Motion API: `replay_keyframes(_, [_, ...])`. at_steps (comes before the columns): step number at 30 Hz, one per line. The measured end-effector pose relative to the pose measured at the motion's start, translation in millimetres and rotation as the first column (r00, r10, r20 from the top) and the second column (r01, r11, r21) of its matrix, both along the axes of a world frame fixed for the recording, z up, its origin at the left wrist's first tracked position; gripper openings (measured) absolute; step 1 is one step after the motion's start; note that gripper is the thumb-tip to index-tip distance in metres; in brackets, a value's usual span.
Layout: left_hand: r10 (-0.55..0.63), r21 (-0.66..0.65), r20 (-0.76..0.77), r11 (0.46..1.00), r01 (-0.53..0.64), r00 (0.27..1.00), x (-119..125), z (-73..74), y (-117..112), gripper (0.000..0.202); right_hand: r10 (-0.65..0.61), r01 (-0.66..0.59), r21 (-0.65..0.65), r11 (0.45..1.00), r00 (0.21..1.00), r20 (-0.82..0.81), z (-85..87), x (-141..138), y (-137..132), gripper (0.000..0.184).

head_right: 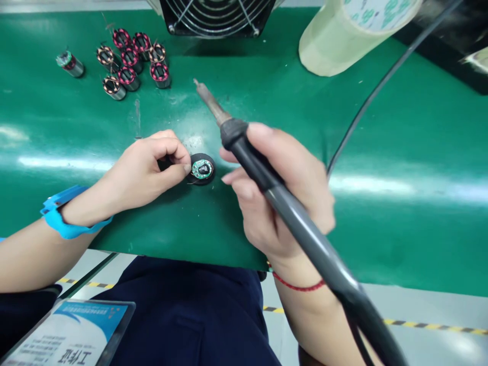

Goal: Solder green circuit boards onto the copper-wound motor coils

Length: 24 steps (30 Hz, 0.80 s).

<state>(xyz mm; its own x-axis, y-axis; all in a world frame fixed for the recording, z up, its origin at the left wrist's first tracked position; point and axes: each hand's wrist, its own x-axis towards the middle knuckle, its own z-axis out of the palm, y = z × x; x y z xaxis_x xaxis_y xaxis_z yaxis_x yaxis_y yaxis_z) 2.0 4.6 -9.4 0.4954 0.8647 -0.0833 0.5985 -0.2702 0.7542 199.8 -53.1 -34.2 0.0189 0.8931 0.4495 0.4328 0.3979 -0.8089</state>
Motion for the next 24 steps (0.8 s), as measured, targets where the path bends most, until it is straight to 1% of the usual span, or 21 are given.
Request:
replay_keyframes(2, [0.001,-0.001,-0.008,1.0,-0.001,1.0,0.0,-0.2,0.1,0.014,0.018,-0.019,0.029,0.999,1.0,0.024,0.1,-6.0,4.1,0.039])
replay_keyframes(3, [-0.001,-0.002,-0.013,1.0,0.001,1.0,0.0,-0.3,0.1,0.014,0.067,-0.069,0.021,0.997,0.994,0.084,0.2,-8.0,6.2,0.042])
replay_keyframes(4, [-0.002,-0.001,-0.017,1.0,0.002,1.0,0.2,-0.4,0.0,0.014,0.141,-0.142,-0.003,0.99,0.975,0.172,0.2,-9.0,8.1,0.045])
replay_keyframes(6, [-0.005,0.0,-0.02,1.0,0.005,1.0,0.5,-0.8,-0.1,0.014,0.265,-0.262,-0.052,0.964,0.911,0.316,-0.7,-8.8,11.1,0.051])
replay_keyframes(8, [-0.007,-0.002,-0.021,1.0,0.007,1.0,0.6,-0.9,0.0,0.015,0.304,-0.293,-0.087,0.952,0.879,0.367,-2.9,-6.9,12.6,0.054])
replay_keyframes(10, [-0.004,-0.011,-0.016,1.0,0.004,1.0,-0.3,-0.3,0.3,0.014,0.298,-0.277,-0.112,0.954,0.881,0.366,-5.4,-5.6,12.9,0.051])
replay_keyframes(13, [0.014,-0.032,-0.005,0.999,-0.014,1.0,-5.1,2.5,1.8,0.011,0.276,-0.258,-0.1,0.961,0.885,0.375,-7.6,-7.1,12.3,0.042])
replay_keyframes(14, [0.002,-0.046,-0.009,0.999,-0.003,1.0,-7.5,3.8,2.4,0.01,0.263,-0.248,-0.088,0.965,0.886,0.382,-8.0,-8.6,12.0,0.039])
replay_keyframes(16, [-0.062,-0.08,-0.038,0.995,0.059,0.997,-12.4,6.0,3.4,0.011,0.216,-0.205,-0.071,0.976,0.89,0.401,-8.6,-12.3,11.8,0.037])
replay_keyframes(18, [-0.146,-0.093,-0.08,0.986,0.138,0.986,-16.0,6.8,3.7,0.011,0.171,-0.164,-0.054,0.985,0.891,0.42,-9.0,-15.9,12.0,0.039])
replay_keyframes(20, [-0.199,-0.075,-0.108,0.979,0.191,0.974,-17.2,5.9,3.1,0.008,0.156,-0.155,-0.037,0.987,0.89,0.428,-9.0,-17.9,12.6,0.042])
replay_keyframes(22, [-0.216,-0.046,-0.109,0.976,0.212,0.97,-16.2,4.2,2.0,0.003,0.167,-0.17,-0.029,0.985,0.892,0.42,-8.4,-18.1,13.3,0.049])
replay_keyframes(24, [-0.193,-0.033,-0.092,0.981,0.19,0.977,-14.1,2.7,0.9,0.006,0.174,-0.177,-0.031,0.984,0.896,0.409,-7.3,-17.1,13.7,0.054])
